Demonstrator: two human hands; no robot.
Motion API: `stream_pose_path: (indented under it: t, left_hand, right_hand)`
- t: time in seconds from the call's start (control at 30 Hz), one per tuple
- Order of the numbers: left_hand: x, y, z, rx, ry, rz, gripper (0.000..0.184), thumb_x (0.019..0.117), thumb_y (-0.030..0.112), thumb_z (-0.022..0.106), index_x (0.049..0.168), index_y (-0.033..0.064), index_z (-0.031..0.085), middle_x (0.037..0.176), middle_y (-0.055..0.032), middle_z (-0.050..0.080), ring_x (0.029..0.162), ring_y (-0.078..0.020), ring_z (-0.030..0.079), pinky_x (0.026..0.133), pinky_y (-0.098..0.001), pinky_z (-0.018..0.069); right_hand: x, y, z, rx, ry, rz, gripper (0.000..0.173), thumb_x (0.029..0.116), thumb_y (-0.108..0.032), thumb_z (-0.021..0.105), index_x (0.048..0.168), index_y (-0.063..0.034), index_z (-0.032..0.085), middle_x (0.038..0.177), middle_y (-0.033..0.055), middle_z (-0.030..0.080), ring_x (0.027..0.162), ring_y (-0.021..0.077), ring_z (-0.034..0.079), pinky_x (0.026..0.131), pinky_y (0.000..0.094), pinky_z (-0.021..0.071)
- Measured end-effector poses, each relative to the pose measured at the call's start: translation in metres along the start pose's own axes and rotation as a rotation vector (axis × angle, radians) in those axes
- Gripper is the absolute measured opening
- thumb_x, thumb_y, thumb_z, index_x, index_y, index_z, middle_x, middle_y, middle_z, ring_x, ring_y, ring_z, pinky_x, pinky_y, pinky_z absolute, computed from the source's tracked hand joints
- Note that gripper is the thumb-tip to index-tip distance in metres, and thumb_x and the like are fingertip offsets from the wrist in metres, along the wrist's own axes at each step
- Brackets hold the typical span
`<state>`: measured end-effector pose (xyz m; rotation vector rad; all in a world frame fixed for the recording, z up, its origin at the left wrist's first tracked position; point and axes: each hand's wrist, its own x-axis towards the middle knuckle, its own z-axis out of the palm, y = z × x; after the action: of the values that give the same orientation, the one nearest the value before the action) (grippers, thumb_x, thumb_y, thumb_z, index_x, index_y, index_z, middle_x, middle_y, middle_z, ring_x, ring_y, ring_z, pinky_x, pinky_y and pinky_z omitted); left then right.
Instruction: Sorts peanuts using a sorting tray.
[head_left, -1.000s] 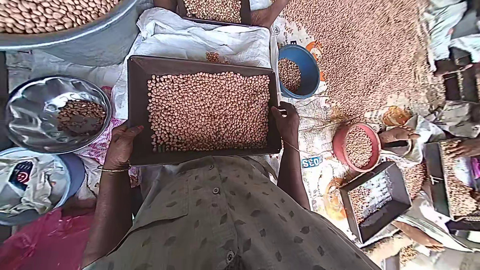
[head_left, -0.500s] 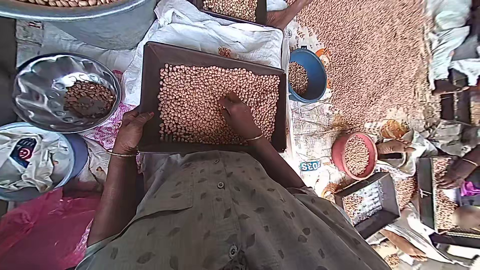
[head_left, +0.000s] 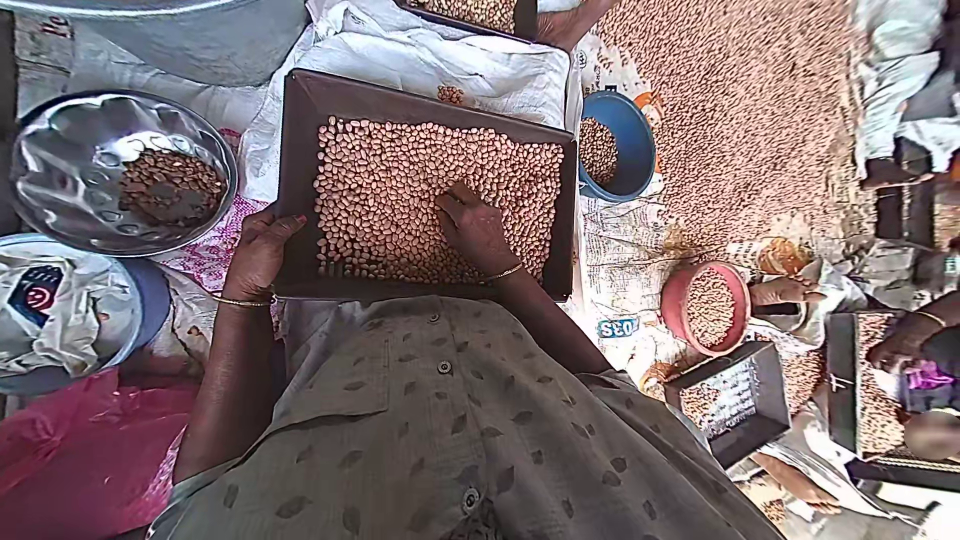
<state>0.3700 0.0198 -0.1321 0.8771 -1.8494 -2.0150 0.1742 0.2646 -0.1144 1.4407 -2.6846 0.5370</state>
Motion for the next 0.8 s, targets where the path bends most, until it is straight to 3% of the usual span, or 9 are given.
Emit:
stream_pose_path:
  t: [0.07, 0.17, 0.27, 0.33, 0.37, 0.43, 0.47, 0.53, 0.8]
  left_hand:
    - [0.000, 0.001, 0.000, 0.004, -0.001, -0.004, 0.019, 0.1007, 0.009, 0.049, 0.108, 0.0167, 0.064, 0.082, 0.0171, 0.069, 0.072, 0.0090, 0.066, 0.067, -0.0135, 0.0577]
    - [0.000, -0.001, -0.001, -0.007, -0.006, 0.000, 0.020, 0.1012, 0.009, 0.048, 0.110, 0.0158, 0.064, 0.084, 0.0166, 0.069, 0.073, 0.0093, 0.066, 0.068, -0.0132, 0.0578]
    - [0.001, 0.000, -0.001, 0.002, -0.013, 0.001, 0.020, 0.1011, 0.008, 0.048, 0.111, 0.0148, 0.064, 0.084, 0.0161, 0.069, 0.073, 0.0092, 0.066, 0.068, -0.0132, 0.0577]
    - [0.002, -0.001, -0.002, 0.005, -0.027, 0.007, 0.021, 0.1013, 0.009, 0.047, 0.111, 0.0155, 0.064, 0.084, 0.0163, 0.070, 0.073, 0.0088, 0.066, 0.068, -0.0133, 0.0580]
    - [0.002, -0.001, -0.002, 0.003, -0.027, 0.009, 0.021, 0.1012, 0.009, 0.047, 0.111, 0.0156, 0.064, 0.084, 0.0164, 0.070, 0.073, 0.0087, 0.066, 0.068, -0.0134, 0.0582]
    - [0.001, 0.001, -0.001, -0.004, -0.016, 0.007, 0.020, 0.1007, 0.008, 0.048, 0.109, 0.0161, 0.064, 0.083, 0.0166, 0.070, 0.072, 0.0085, 0.067, 0.067, -0.0138, 0.0583]
    - [0.001, 0.001, -0.001, -0.002, -0.016, 0.008, 0.020, 0.1005, 0.009, 0.048, 0.109, 0.0162, 0.064, 0.083, 0.0168, 0.070, 0.073, 0.0086, 0.067, 0.067, -0.0139, 0.0582]
    - [0.000, 0.001, -0.001, 0.004, -0.016, 0.006, 0.020, 0.1005, 0.009, 0.047, 0.109, 0.0166, 0.064, 0.083, 0.0174, 0.070, 0.073, 0.0089, 0.067, 0.067, -0.0138, 0.0582]
    - [0.001, 0.000, -0.001, 0.000, -0.009, 0.021, 0.021, 0.0997, 0.008, 0.048, 0.108, 0.0175, 0.064, 0.083, 0.0181, 0.070, 0.073, 0.0087, 0.067, 0.068, -0.0137, 0.0582]
  right_hand:
    - [0.003, 0.008, -0.004, 0.184, 0.076, 0.098, 0.016, 0.0948, -0.010, 0.062, 0.100, -0.0019, 0.075, 0.103, 0.0147, 0.072, 0.078, 0.0261, 0.071, 0.063, 0.0423, 0.0580]
    - [0.009, 0.022, -0.021, 0.901, 0.151, 0.343, 0.013, 0.0984, -0.005, 0.054, 0.104, 0.0013, 0.064, 0.083, 0.0050, 0.067, 0.059, 0.0090, 0.062, 0.055, 0.0255, 0.0552]
    - [0.008, 0.023, -0.032, 1.176, -0.018, 0.419, 0.024, 0.0946, -0.004, 0.050, 0.115, 0.0002, 0.060, 0.097, 0.0061, 0.066, 0.068, 0.0108, 0.065, 0.060, 0.0274, 0.0592]
    - [0.008, 0.018, -0.024, 1.047, -0.070, 0.358, 0.019, 0.0971, -0.005, 0.053, 0.110, 0.0019, 0.065, 0.085, 0.0040, 0.065, 0.059, 0.0053, 0.056, 0.051, 0.0203, 0.0485]
    - [0.007, 0.016, -0.017, 0.880, -0.096, 0.301, 0.018, 0.1003, -0.006, 0.055, 0.109, 0.0022, 0.067, 0.084, 0.0056, 0.066, 0.060, 0.0068, 0.056, 0.054, 0.0218, 0.0476]
    - [0.006, 0.008, -0.007, 0.484, -0.153, 0.216, 0.025, 0.1012, -0.009, 0.056, 0.118, 0.0007, 0.071, 0.095, 0.0157, 0.073, 0.074, 0.0247, 0.068, 0.070, 0.0417, 0.0564]
    - [0.005, 0.002, -0.004, 0.332, -0.173, 0.206, 0.027, 0.1012, -0.012, 0.057, 0.122, -0.0006, 0.070, 0.098, 0.0190, 0.074, 0.080, 0.0337, 0.072, 0.074, 0.0515, 0.0575]
    - [0.004, -0.009, -0.001, 0.143, -0.195, 0.198, 0.030, 0.1010, -0.016, 0.057, 0.124, -0.0014, 0.070, 0.100, 0.0205, 0.075, 0.085, 0.0408, 0.073, 0.073, 0.0588, 0.0569]
    - [0.002, -0.009, 0.006, 0.132, -0.122, 0.176, 0.024, 0.1002, -0.015, 0.056, 0.111, -0.0037, 0.074, 0.087, 0.0170, 0.074, 0.077, 0.0374, 0.073, 0.066, 0.0568, 0.0558]
